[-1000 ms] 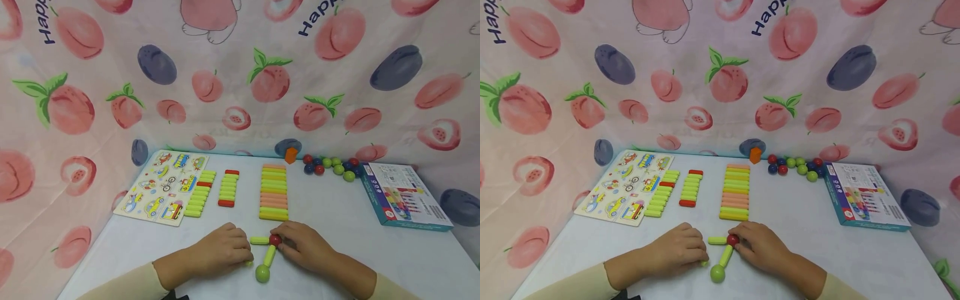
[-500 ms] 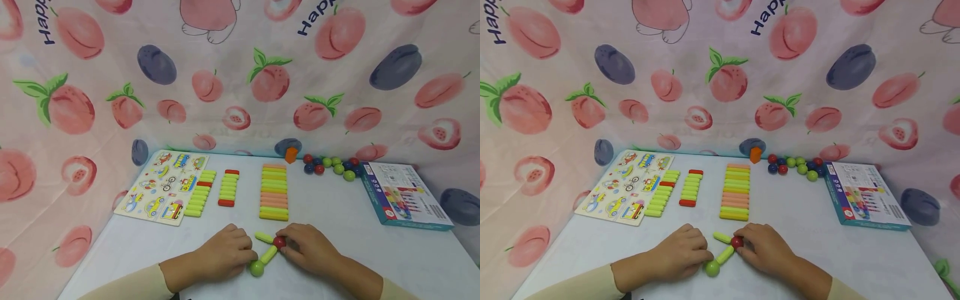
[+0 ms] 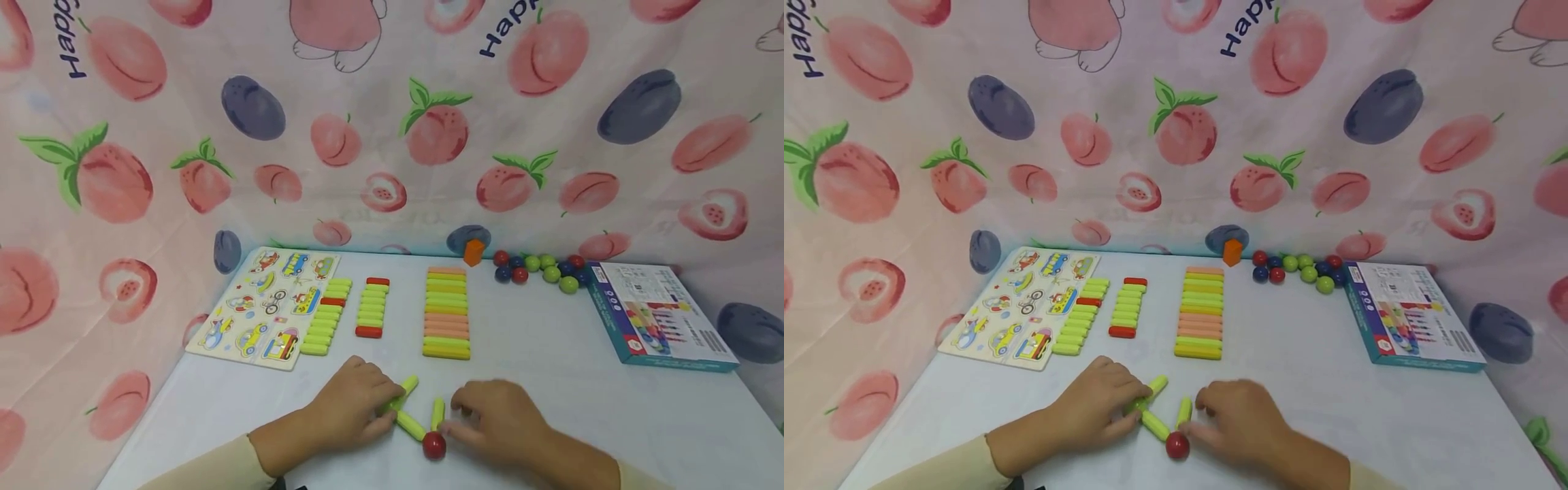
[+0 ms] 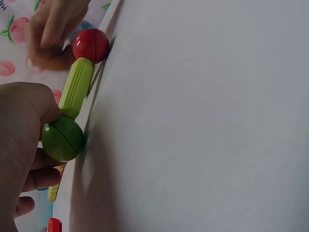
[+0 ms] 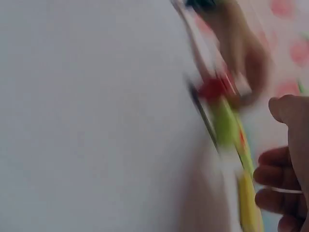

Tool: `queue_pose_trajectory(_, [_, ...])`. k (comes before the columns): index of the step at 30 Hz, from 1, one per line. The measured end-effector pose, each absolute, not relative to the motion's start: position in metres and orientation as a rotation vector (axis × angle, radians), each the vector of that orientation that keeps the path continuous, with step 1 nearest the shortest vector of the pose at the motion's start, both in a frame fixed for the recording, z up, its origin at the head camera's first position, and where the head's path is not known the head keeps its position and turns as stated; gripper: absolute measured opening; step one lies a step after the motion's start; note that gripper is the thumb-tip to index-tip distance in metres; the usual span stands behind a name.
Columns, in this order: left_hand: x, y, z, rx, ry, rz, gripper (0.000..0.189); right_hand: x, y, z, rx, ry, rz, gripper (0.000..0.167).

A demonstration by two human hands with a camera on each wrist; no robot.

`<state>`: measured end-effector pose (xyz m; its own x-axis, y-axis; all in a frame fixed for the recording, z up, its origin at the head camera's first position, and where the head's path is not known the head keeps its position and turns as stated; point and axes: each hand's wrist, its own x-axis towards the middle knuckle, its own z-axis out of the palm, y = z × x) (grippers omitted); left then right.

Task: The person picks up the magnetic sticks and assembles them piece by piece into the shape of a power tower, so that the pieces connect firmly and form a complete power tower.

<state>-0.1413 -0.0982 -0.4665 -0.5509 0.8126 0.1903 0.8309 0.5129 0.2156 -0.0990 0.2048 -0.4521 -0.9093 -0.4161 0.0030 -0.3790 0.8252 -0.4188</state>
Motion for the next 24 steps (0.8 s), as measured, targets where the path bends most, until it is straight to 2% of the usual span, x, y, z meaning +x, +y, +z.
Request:
queue_pose_trajectory(3, [-0.146, -0.094, -0.468, -1.369, -2.792, -0.556, 0.029, -0.15, 0.24, -0.451, -0.377, 3.11, -0.656, 0.025])
queue_pose_trajectory(4, [-0.148, -0.092, -0.468, -1.322, -2.837, -0.6, 0.03, -0.17, 0.254, -0.45, -0.283, 3.167, -0.638, 0.026])
queue_pose_trajectory(7, [-0.151, -0.084, -0.47, -1.154, -2.95, -0.697, 0.034, -0.221, 0.291, -0.454, -0.095, 3.308, -0.542, 0.039])
queue_pose_trajectory(11, [-0.155, -0.074, -0.473, -1.02, -3.013, -0.744, 0.029, -0.261, 0.318, -0.464, 0.005, 3.301, -0.442, 0.054])
queue_pose_trajectory(14, [-0.156, -0.069, -0.474, -1.006, -3.026, -0.77, 0.02, -0.274, 0.325, -0.471, 0.054, 3.251, -0.384, 0.055])
queue_pose_trajectory(18, [-0.158, -0.066, -0.476, -1.034, -3.031, -0.785, 0.019, -0.277, 0.328, -0.476, 0.104, 3.254, -0.4, 0.045])
queue_pose_trajectory(21, [-0.158, -0.067, -0.477, -1.056, -3.035, -0.802, 0.019, -0.266, 0.329, -0.479, 0.144, 3.235, -0.569, 0.039])
queue_pose_trajectory(24, [-0.156, -0.068, -0.476, -1.081, -3.039, -0.8, 0.019, -0.24, 0.323, -0.48, 0.194, 3.146, -0.775, 0.041])
